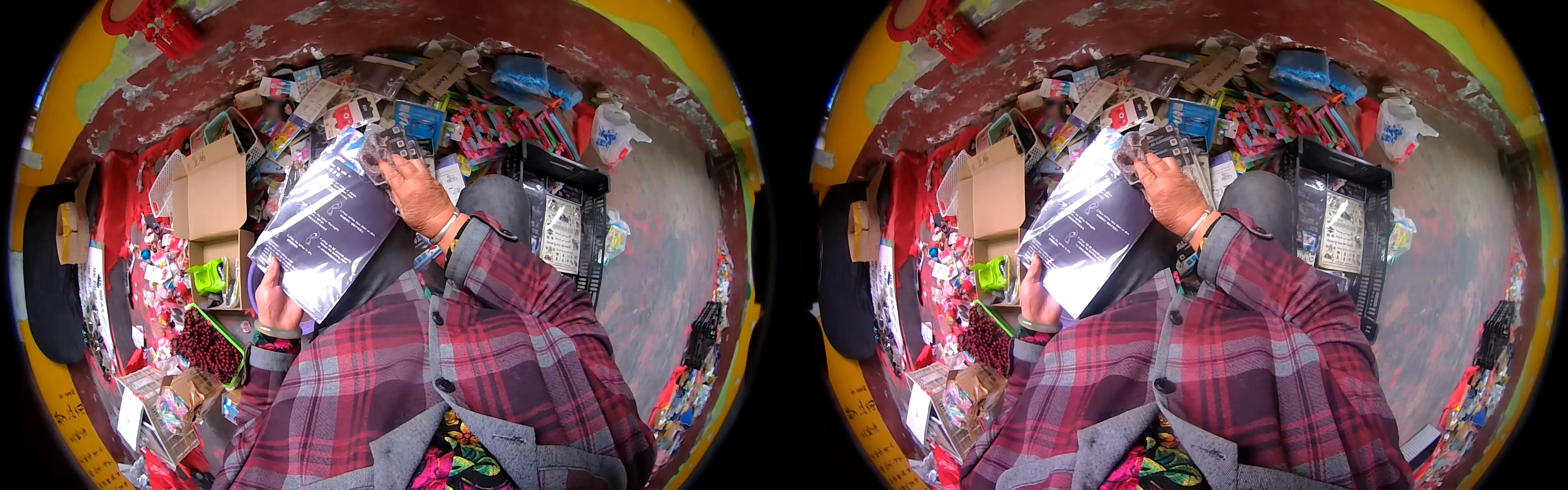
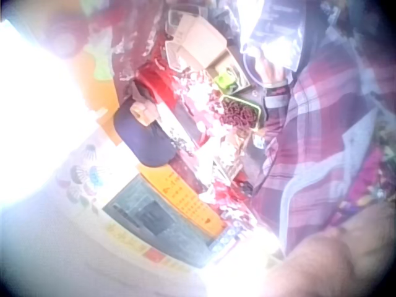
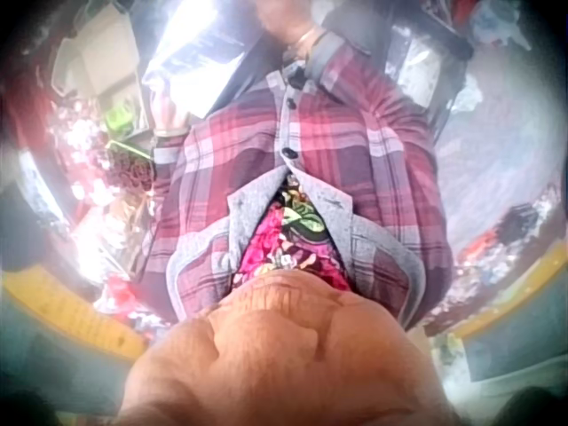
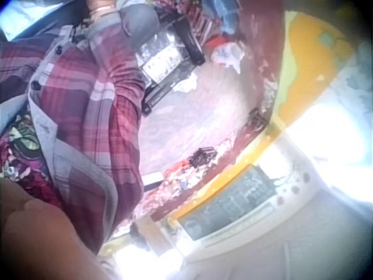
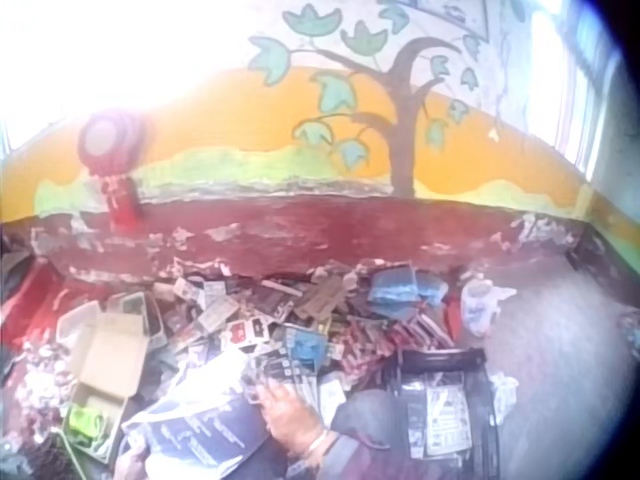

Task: The person sits on the floor and wipes the surface of several sticker sheets with a small cloth. They handle the sheets one by one, turning them over to clean both sides before placing them into a black plastic crate.

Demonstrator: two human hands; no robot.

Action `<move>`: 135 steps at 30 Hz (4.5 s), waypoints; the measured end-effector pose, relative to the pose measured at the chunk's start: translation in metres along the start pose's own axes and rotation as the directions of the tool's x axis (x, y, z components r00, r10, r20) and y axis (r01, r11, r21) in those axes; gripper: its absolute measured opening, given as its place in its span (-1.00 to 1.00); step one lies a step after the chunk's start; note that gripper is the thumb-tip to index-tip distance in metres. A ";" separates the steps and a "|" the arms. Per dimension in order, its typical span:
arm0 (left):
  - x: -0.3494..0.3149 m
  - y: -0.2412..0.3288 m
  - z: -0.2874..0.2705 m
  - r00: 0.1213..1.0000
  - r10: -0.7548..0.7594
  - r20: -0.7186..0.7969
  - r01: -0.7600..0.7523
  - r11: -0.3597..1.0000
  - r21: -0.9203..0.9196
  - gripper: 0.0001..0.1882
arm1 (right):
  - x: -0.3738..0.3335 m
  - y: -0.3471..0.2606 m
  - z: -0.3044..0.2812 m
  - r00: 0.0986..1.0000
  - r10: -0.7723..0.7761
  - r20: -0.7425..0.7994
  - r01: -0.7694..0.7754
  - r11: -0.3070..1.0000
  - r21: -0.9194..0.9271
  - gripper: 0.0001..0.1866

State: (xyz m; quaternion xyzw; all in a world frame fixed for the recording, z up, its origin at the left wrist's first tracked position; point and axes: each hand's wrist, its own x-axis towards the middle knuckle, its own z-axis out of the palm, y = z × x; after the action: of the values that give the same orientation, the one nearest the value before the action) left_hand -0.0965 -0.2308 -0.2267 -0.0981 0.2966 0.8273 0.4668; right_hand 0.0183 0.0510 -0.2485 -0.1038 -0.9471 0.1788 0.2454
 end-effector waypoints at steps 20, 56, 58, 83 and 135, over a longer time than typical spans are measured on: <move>0.037 -0.023 0.019 0.997 0.010 0.072 -0.012 1.000 0.025 -0.63 | 0.032 0.014 -0.076 0.900 0.083 -0.428 -0.124 0.990 -0.070 -0.48; 0.076 -0.044 0.046 0.968 -0.094 0.230 0.120 0.988 -0.102 -0.32 | -0.021 -0.045 -0.023 0.771 -0.510 0.381 0.100 0.688 0.719 -0.75; 0.073 -0.045 0.050 0.968 -0.086 0.237 0.124 0.981 -0.148 -0.33 | -0.010 -0.037 -0.035 0.761 -0.520 0.386 0.142 0.715 0.684 -0.71; 0.063 -0.047 0.059 0.979 -0.045 0.197 0.008 0.982 0.187 -0.67 | 0.027 -0.023 -0.006 0.998 0.066 0.018 -0.068 0.990 0.123 -0.60; 0.031 -0.020 0.089 0.795 0.362 0.487 -0.585 0.243 0.774 -0.83 | 0.079 -0.067 -0.079 0.935 -0.170 0.313 0.037 0.920 0.389 -0.80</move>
State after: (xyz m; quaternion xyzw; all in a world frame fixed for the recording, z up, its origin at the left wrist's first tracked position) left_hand -0.0869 -0.1496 -0.1766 0.3495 0.6560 0.6391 0.1976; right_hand -0.0174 0.0351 -0.1240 0.0286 -0.9272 0.3592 0.1027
